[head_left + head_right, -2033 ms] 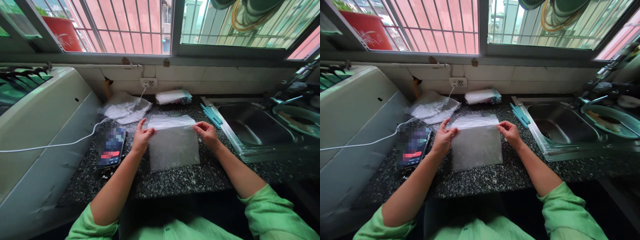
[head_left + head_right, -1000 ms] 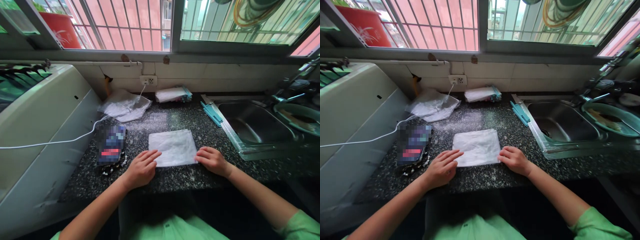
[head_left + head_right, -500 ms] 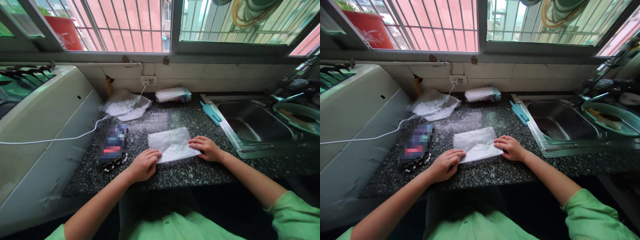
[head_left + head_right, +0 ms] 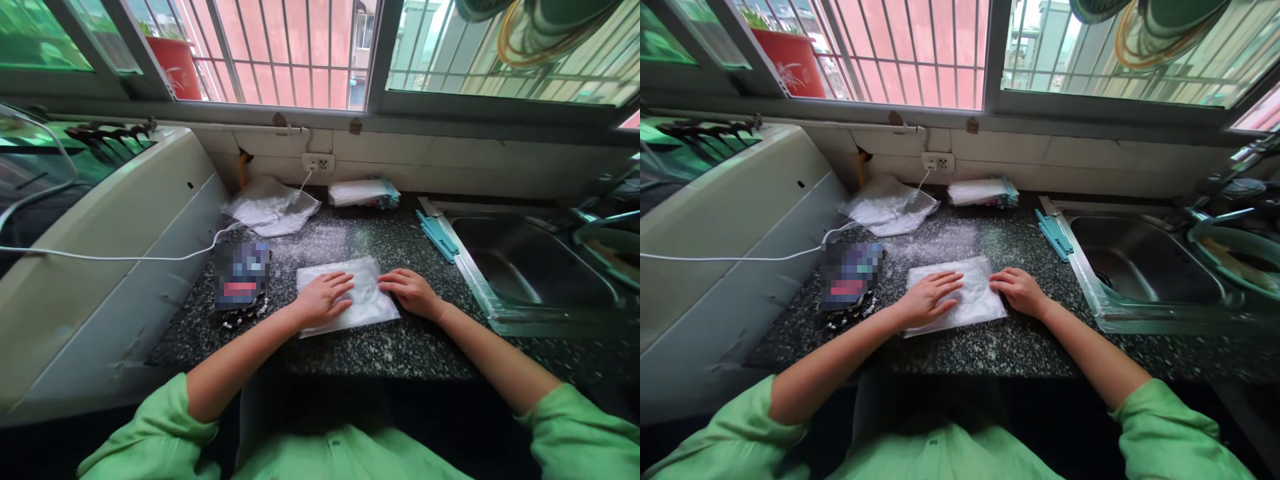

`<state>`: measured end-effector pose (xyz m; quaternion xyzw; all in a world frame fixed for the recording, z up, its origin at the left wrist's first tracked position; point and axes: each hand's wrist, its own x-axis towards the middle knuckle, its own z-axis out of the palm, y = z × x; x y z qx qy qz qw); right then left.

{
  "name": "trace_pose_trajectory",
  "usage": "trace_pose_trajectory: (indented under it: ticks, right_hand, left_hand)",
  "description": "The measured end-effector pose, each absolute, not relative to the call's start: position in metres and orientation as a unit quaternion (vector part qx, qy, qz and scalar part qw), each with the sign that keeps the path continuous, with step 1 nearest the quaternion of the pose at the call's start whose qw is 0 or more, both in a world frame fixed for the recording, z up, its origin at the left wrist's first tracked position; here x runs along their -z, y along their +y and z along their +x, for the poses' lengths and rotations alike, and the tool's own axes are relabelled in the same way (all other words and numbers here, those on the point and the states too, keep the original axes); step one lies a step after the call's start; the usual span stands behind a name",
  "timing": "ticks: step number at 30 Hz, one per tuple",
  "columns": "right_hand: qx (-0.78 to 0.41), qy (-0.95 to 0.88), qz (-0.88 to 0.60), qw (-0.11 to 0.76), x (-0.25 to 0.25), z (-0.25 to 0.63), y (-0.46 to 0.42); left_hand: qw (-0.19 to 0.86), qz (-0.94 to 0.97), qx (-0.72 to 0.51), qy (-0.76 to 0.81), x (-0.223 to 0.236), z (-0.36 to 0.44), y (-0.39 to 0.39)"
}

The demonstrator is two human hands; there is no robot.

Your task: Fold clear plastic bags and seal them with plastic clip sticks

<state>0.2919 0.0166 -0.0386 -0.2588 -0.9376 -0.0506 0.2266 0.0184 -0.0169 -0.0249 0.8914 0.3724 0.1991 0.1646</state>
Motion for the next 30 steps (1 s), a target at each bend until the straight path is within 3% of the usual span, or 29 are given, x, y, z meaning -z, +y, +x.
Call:
trace_pose_trajectory:
  ticks: [7, 15, 21, 30]
  right_hand:
    - [0.02, -0.922, -0.321, 0.215, 0.043, 0.276, 0.044]
    - [0.044, -0.882, -0.389, 0.262, 0.044, 0.281, 0.05]
    - [0.038, -0.877, -0.378, 0.295, 0.036, 0.289, 0.038]
    - [0.007, -0.915, -0.332, 0.228, 0.026, 0.297, 0.025]
  left_hand:
    - [0.088, 0.906, -0.04, 0.412, 0.04, 0.028, -0.003]
    - [0.058, 0.92, -0.159, 0.353, 0.025, 0.024, -0.021]
    - [0.009, 0.943, -0.084, 0.321, 0.021, 0.037, -0.055]
    - [-0.033, 0.926, -0.079, 0.367, 0.01, 0.032, -0.04]
